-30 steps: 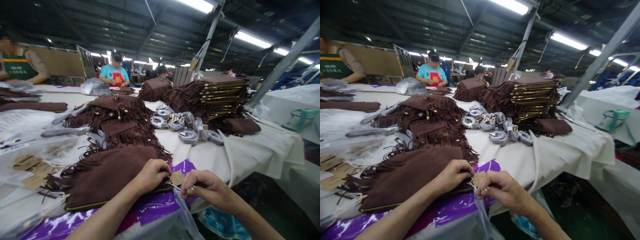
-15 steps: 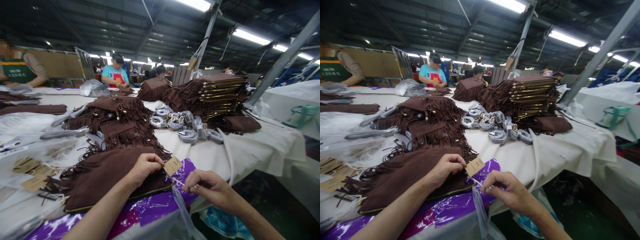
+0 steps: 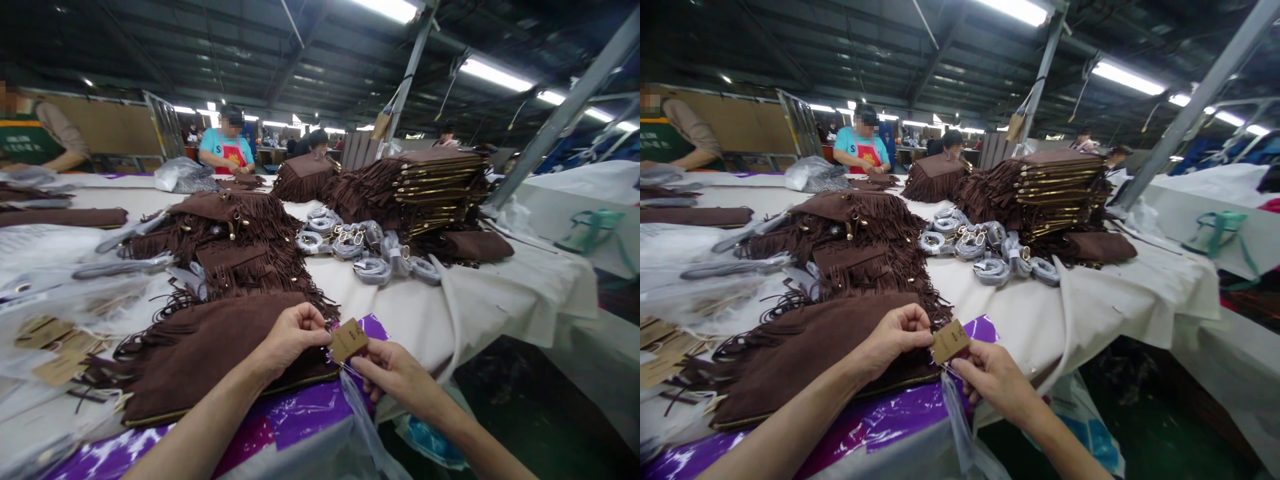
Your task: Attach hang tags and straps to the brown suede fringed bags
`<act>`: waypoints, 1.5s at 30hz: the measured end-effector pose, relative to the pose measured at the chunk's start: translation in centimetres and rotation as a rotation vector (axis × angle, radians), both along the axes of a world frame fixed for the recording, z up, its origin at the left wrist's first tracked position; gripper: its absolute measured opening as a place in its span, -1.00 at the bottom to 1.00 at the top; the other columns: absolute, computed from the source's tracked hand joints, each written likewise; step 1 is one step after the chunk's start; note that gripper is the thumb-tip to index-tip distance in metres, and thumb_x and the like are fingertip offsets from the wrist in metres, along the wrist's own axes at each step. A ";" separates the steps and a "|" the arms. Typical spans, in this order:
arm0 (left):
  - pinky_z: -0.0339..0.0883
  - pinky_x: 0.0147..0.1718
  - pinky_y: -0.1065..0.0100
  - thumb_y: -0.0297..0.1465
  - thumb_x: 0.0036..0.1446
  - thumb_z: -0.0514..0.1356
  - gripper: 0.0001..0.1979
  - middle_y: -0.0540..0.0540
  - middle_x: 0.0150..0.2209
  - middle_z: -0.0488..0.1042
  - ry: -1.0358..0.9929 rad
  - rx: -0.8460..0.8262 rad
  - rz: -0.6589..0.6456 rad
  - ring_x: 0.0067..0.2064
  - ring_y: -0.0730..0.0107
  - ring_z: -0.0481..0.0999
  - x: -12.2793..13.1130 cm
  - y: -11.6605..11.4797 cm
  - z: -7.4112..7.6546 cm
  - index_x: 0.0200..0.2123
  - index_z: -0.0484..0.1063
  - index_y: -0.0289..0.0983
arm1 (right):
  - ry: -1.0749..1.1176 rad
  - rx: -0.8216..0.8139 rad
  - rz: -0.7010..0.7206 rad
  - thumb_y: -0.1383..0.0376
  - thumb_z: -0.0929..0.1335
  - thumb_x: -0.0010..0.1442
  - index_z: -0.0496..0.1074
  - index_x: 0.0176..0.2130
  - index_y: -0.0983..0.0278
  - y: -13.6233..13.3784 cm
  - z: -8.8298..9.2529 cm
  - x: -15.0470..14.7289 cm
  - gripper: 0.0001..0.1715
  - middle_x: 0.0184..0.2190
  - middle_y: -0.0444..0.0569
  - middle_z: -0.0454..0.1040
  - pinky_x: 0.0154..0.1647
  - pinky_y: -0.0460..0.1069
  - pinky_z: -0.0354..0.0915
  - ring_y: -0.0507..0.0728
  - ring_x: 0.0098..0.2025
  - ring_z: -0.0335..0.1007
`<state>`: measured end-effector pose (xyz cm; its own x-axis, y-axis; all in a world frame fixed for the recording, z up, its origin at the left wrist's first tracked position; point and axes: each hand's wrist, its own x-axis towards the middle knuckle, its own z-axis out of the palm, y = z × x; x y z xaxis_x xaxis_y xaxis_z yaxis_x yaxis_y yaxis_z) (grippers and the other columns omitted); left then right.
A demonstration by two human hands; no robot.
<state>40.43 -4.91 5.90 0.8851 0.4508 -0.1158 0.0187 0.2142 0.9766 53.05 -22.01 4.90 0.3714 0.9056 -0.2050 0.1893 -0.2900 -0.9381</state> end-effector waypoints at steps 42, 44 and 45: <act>0.11 -0.44 0.42 -0.58 0.06 0.10 -0.88 -0.03 -0.44 0.34 -0.244 1.323 0.027 -0.40 0.40 0.31 -1.1 -2.6 -0.7 -0.45 0.32 -0.27 | 0.614 0.052 -0.141 0.20 0.53 0.01 0.50 -0.11 0.33 -0.6 3.6 -0.7 -0.55 -0.35 0.01 0.60 -0.77 -0.27 0.23 0.00 -0.56 0.51; 0.15 -0.43 0.40 -0.52 0.13 0.11 -0.89 -0.04 -0.43 0.35 -0.206 1.379 -0.003 -0.39 0.38 0.31 -0.8 -2.9 -1.1 -0.44 0.32 -0.26 | 0.502 0.045 -0.098 0.16 0.51 0.04 0.49 -0.04 0.32 -0.5 4.4 -1.3 -0.49 -0.28 0.05 0.60 -0.69 -0.21 0.37 0.11 -0.42 0.59; 0.17 -0.42 0.40 -0.49 0.16 0.11 -0.89 -0.04 -0.42 0.36 -0.183 1.386 -0.027 -0.38 0.36 0.32 -0.7 -3.0 -1.1 -0.43 0.32 -0.26 | 0.431 0.042 -0.087 0.14 0.50 0.06 0.47 0.00 0.32 -0.4 4.9 -1.5 -0.46 -0.27 0.06 0.59 -0.65 -0.19 0.41 0.14 -0.35 0.60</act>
